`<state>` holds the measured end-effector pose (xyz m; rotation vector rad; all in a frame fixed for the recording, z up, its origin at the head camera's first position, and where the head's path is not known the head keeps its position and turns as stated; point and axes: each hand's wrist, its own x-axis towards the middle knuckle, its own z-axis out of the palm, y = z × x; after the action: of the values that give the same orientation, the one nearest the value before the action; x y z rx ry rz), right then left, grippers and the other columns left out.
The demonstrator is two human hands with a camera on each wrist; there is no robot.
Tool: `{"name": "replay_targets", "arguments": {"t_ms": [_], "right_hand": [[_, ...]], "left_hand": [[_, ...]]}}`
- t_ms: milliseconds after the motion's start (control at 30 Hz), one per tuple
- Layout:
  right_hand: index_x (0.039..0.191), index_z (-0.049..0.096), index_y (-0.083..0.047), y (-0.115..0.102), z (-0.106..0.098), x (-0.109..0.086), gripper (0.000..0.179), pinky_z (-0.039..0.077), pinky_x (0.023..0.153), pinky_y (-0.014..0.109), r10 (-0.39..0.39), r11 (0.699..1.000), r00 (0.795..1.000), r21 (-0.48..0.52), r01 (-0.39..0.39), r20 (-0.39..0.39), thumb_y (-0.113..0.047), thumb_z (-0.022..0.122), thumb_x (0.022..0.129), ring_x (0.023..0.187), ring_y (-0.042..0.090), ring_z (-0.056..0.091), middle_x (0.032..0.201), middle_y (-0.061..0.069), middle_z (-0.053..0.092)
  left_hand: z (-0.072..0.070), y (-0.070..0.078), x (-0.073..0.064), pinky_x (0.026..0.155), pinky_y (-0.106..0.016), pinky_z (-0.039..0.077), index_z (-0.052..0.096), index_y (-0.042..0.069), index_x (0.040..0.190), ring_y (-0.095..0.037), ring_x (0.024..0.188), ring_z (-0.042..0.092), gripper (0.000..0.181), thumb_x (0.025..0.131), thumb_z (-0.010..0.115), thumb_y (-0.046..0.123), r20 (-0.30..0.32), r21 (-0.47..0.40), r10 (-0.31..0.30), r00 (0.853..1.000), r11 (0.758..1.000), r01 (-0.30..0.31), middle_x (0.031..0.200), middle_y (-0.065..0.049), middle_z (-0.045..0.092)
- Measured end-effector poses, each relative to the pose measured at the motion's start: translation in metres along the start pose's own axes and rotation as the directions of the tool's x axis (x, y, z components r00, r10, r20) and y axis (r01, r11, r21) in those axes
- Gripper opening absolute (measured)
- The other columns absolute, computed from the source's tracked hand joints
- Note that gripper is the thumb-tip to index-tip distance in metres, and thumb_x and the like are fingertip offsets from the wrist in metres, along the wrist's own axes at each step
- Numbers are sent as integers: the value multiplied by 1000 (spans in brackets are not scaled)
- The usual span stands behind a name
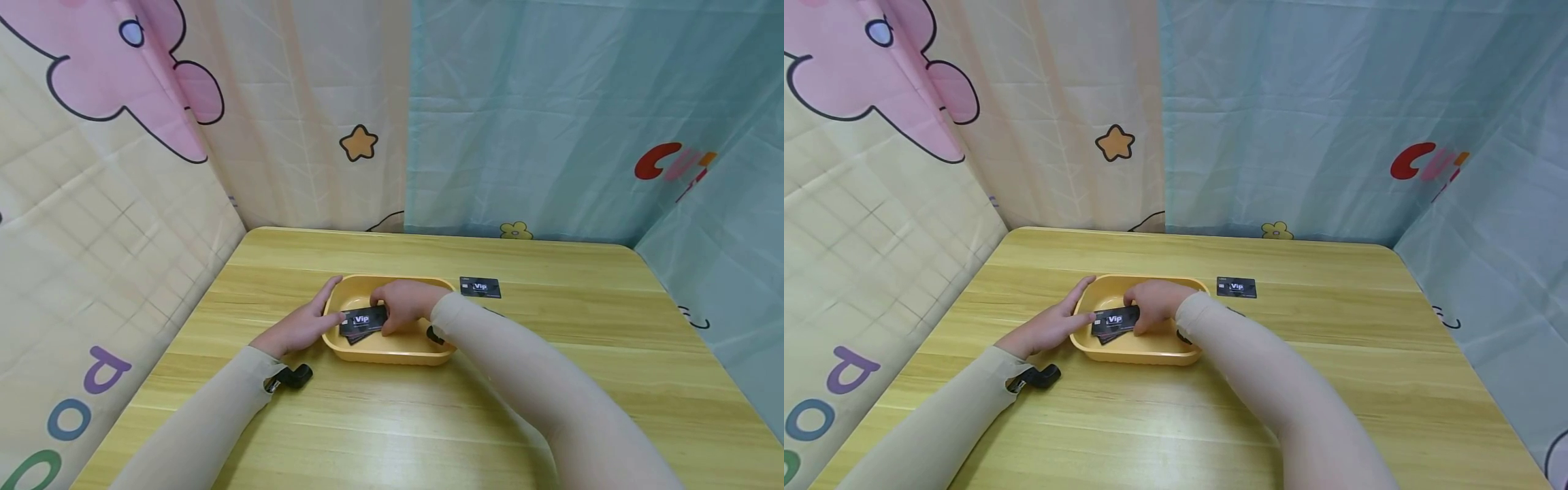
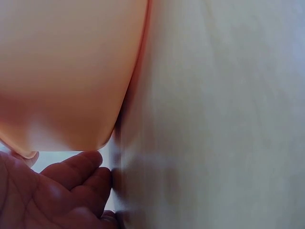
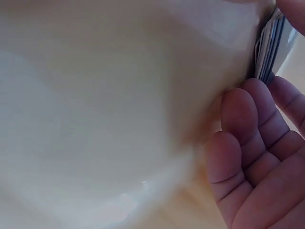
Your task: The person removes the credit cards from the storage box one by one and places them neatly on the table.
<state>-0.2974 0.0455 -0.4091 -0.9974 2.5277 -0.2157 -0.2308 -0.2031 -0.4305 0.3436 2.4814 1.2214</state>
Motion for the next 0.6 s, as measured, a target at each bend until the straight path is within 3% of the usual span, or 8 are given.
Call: {"name": "replay_targets", "arguments": {"t_ms": [600], "right_hand": [[135,65,-17,-5,-6,-4,50,53,99,33,-14,1000,1000,27,14,0,-32,81,90,99,18,63,113,0,68]], "left_hand": [[-2,-3,2,128,-64,21,0,41,169,-43,158,27,84,105,55,43,-2,23,1,1000,1000,-1,176,-16,16]]}}
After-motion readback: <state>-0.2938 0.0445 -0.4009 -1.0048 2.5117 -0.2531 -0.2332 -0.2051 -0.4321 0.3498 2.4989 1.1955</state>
